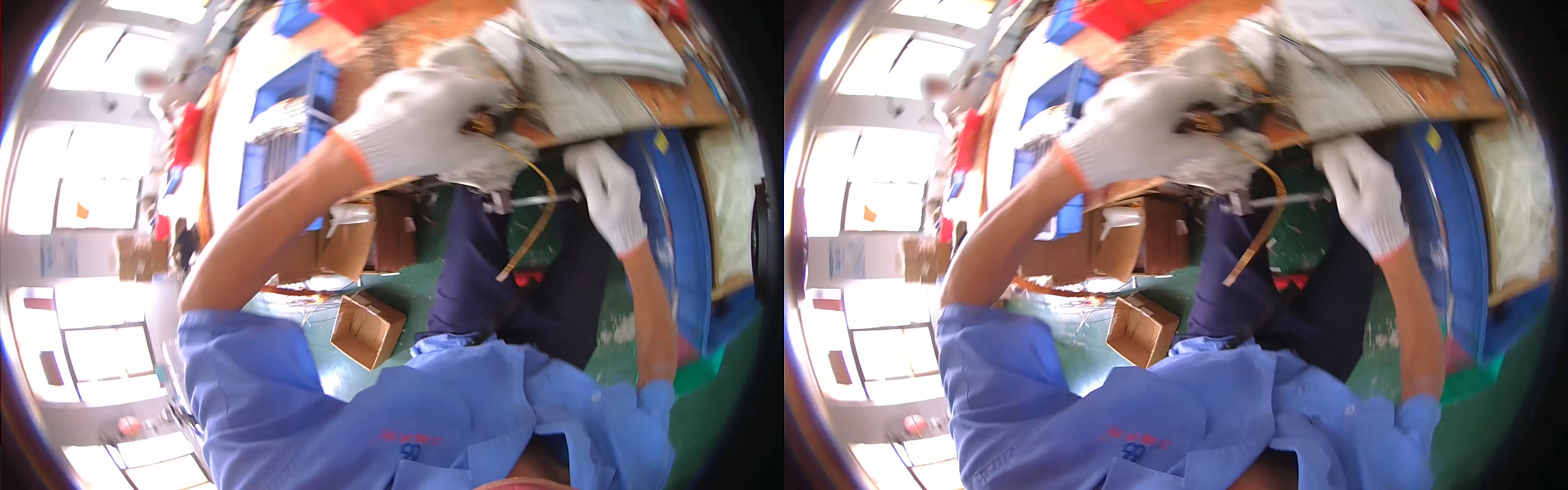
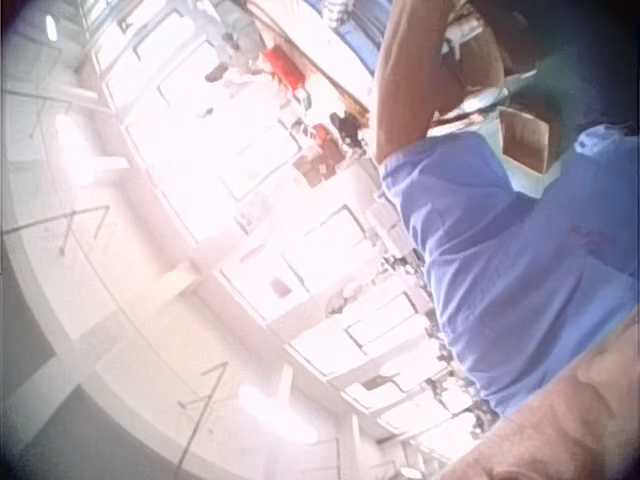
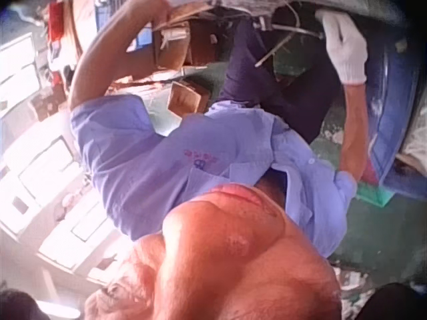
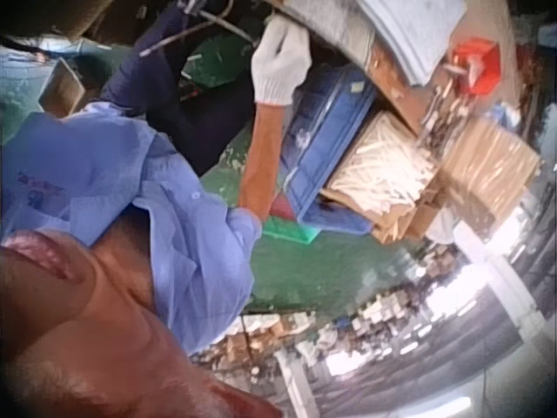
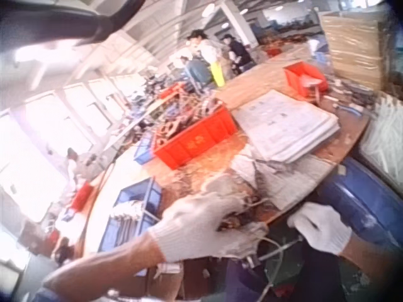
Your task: The recorder is winding thin copper wire onto a metal stator core at a factory workbench.
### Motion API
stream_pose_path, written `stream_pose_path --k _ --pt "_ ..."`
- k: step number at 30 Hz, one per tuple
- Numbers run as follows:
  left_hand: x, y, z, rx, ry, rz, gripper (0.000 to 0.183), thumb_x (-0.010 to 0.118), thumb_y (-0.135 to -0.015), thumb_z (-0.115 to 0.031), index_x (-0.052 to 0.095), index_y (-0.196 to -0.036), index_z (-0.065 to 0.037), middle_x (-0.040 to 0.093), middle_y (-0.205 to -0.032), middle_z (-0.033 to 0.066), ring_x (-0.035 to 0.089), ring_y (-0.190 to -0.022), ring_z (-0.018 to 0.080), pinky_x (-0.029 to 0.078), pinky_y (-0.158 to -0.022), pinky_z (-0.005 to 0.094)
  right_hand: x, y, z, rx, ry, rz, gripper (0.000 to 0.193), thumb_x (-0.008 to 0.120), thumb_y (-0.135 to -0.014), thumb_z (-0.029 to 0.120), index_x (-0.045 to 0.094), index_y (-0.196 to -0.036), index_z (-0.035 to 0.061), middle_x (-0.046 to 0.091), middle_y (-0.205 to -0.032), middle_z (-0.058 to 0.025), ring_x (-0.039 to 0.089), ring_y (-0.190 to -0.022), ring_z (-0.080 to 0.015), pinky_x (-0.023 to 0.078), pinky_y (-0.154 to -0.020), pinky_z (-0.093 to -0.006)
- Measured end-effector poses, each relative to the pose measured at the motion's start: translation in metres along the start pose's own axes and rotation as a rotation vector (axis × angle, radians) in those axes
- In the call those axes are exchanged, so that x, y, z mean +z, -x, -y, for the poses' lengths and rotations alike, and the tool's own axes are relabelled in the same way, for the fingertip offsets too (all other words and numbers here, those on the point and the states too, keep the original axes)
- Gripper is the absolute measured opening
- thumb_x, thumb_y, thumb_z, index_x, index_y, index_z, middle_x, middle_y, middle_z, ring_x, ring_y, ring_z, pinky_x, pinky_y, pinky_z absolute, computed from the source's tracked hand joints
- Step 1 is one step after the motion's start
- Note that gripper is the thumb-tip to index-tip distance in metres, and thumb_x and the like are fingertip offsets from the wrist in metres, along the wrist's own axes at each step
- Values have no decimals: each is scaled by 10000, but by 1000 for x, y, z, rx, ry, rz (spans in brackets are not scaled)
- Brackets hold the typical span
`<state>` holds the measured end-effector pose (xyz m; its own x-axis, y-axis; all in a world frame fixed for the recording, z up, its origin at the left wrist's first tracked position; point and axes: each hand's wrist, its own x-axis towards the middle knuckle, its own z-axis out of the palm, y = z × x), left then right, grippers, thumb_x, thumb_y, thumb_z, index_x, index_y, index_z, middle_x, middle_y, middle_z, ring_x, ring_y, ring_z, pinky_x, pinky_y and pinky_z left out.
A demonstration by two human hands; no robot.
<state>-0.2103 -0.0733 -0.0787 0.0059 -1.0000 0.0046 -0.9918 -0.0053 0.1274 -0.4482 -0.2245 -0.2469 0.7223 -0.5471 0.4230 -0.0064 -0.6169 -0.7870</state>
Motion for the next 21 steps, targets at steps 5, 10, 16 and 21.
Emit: stream_pose_path --k 5,10,16,21 --pt "-4 4 -1 -30 134 30 412 795 -791 -433 765 -1105 -167 738 -984 138 724 -948 344 569 -827 435 5 6 14 472 -268 306 329 591 -1055 173 640 -826 -57 588 -660 -75 586 -654 -115 494 -652 -320" --pt "-4 5 6 -7 124 -2 404 801 -792 -425 761 -1077 -141 729 -964 146 719 -943 349 567 -817 443 23 16 25 341 -208 8 348 581 -1056 148 617 -785 -67 571 -660 -52 568 -659 -90 467 -631 -299" --pt "5 8 10 63 154 -113 355 826 -755 -451 741 -874 -127 714 -799 118 730 -817 349 576 -729 442 78 26 70 196 -282 106 449 748 -905 148 617 -1291 -40 720 -955 -142 713 -830 -214 583 -754 -342" --pt "1 5 7 64 170 -119 386 819 -763 -469 741 -890 -113 719 -819 126 730 -828 347 574 -732 440 122 53 75 289 -774 -12 891 781 -955 271 241 -1581 -60 621 -1290 -220 701 -1079 -295 625 -923 -417"
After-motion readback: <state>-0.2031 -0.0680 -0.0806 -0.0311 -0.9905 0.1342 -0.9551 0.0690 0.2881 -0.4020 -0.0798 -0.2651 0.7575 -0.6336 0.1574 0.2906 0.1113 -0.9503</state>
